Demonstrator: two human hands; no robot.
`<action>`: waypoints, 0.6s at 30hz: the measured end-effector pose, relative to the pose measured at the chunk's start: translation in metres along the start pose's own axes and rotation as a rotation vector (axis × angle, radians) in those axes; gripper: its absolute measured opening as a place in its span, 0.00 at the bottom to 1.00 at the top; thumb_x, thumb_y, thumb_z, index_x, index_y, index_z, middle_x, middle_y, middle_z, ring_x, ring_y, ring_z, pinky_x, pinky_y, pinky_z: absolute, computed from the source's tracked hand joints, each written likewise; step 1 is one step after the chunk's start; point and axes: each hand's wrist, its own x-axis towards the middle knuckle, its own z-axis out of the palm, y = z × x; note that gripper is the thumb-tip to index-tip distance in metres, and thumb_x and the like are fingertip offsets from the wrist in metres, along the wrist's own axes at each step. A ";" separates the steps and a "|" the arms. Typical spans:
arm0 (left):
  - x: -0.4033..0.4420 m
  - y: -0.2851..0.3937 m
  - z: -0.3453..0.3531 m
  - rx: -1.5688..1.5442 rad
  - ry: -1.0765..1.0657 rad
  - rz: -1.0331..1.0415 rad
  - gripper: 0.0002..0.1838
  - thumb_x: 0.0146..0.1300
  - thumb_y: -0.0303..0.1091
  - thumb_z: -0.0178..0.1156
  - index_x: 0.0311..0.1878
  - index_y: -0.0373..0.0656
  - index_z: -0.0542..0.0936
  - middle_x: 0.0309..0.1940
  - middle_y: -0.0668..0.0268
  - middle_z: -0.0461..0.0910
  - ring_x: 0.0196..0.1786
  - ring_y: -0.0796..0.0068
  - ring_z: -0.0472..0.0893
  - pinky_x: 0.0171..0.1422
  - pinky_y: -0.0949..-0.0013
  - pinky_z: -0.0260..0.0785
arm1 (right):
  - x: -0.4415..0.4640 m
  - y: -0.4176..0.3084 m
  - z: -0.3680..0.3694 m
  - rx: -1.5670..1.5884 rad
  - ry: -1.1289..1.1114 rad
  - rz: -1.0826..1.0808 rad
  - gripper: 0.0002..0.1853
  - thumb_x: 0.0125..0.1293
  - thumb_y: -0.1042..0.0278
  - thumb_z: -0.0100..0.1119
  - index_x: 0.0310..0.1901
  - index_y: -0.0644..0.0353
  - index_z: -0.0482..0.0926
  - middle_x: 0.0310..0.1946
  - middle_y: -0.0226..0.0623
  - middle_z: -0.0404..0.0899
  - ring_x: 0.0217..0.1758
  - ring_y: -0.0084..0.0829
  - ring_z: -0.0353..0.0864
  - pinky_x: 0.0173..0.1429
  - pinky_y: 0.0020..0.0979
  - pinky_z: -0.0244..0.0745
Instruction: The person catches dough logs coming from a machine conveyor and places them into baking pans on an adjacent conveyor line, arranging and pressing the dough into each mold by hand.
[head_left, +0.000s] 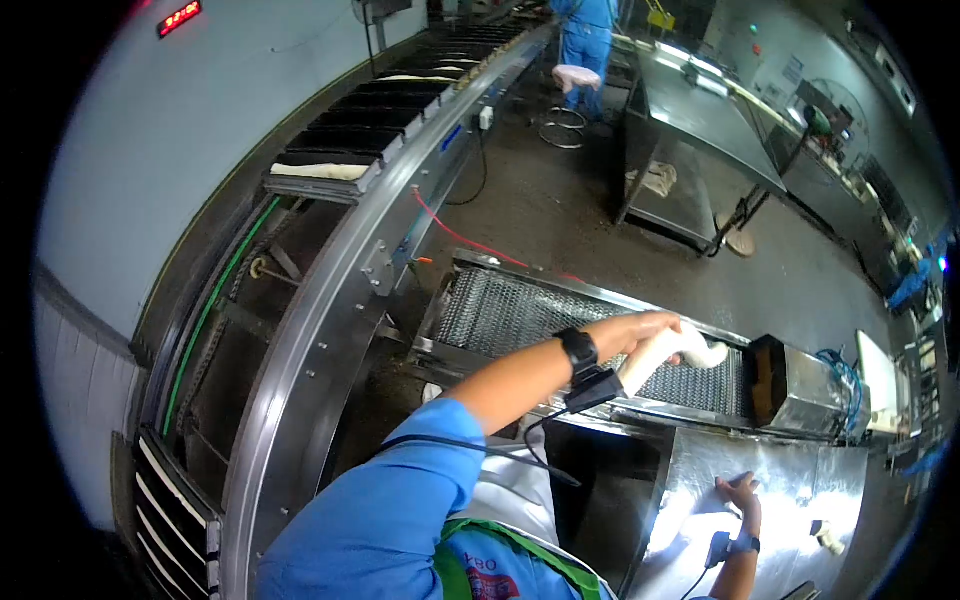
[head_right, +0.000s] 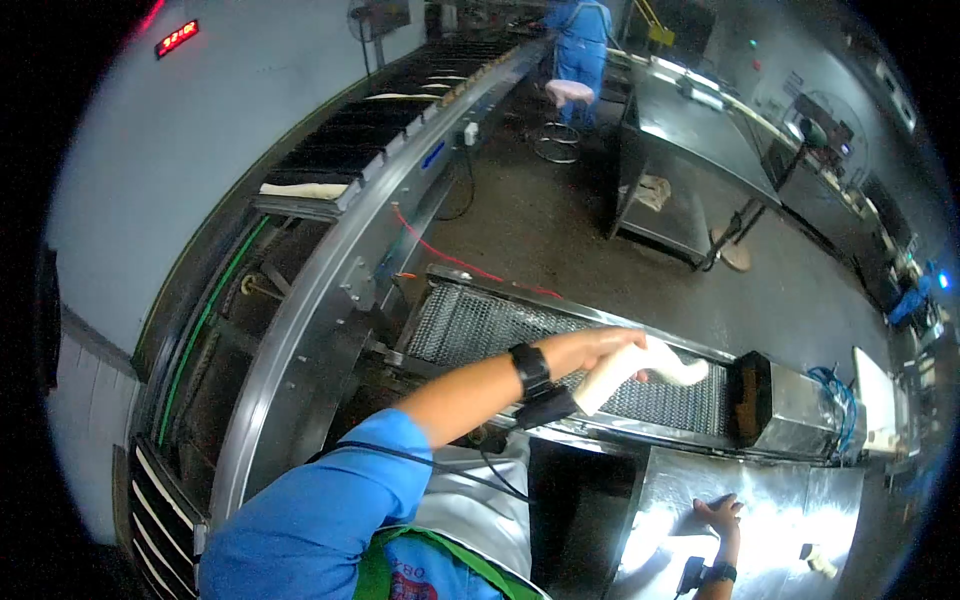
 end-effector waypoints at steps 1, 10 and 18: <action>-0.015 0.010 -0.006 -0.092 0.063 0.062 0.24 0.47 0.42 0.50 0.42 0.31 0.68 0.27 0.54 0.75 0.24 0.69 0.76 0.27 0.71 0.70 | -0.001 -0.003 -0.002 0.007 0.008 0.006 0.61 0.33 0.31 0.57 0.59 0.68 0.37 0.59 0.62 0.35 0.61 0.59 0.40 0.60 0.45 0.50; -0.222 0.150 -0.080 -0.204 0.614 1.009 0.24 0.44 0.46 0.52 0.41 0.39 0.67 0.22 0.59 0.73 0.22 0.69 0.75 0.25 0.67 0.69 | -0.026 -0.023 -0.016 0.066 0.027 0.041 0.61 0.32 0.31 0.57 0.58 0.69 0.39 0.58 0.62 0.37 0.61 0.58 0.42 0.60 0.44 0.51; -0.357 0.186 -0.276 -0.382 1.024 1.376 0.27 0.52 0.54 0.47 0.46 0.41 0.64 0.40 0.60 0.69 0.47 0.61 0.68 0.51 0.56 0.60 | -0.030 -0.027 -0.017 0.063 0.029 0.070 0.61 0.32 0.31 0.58 0.58 0.69 0.40 0.58 0.63 0.38 0.61 0.57 0.43 0.59 0.44 0.51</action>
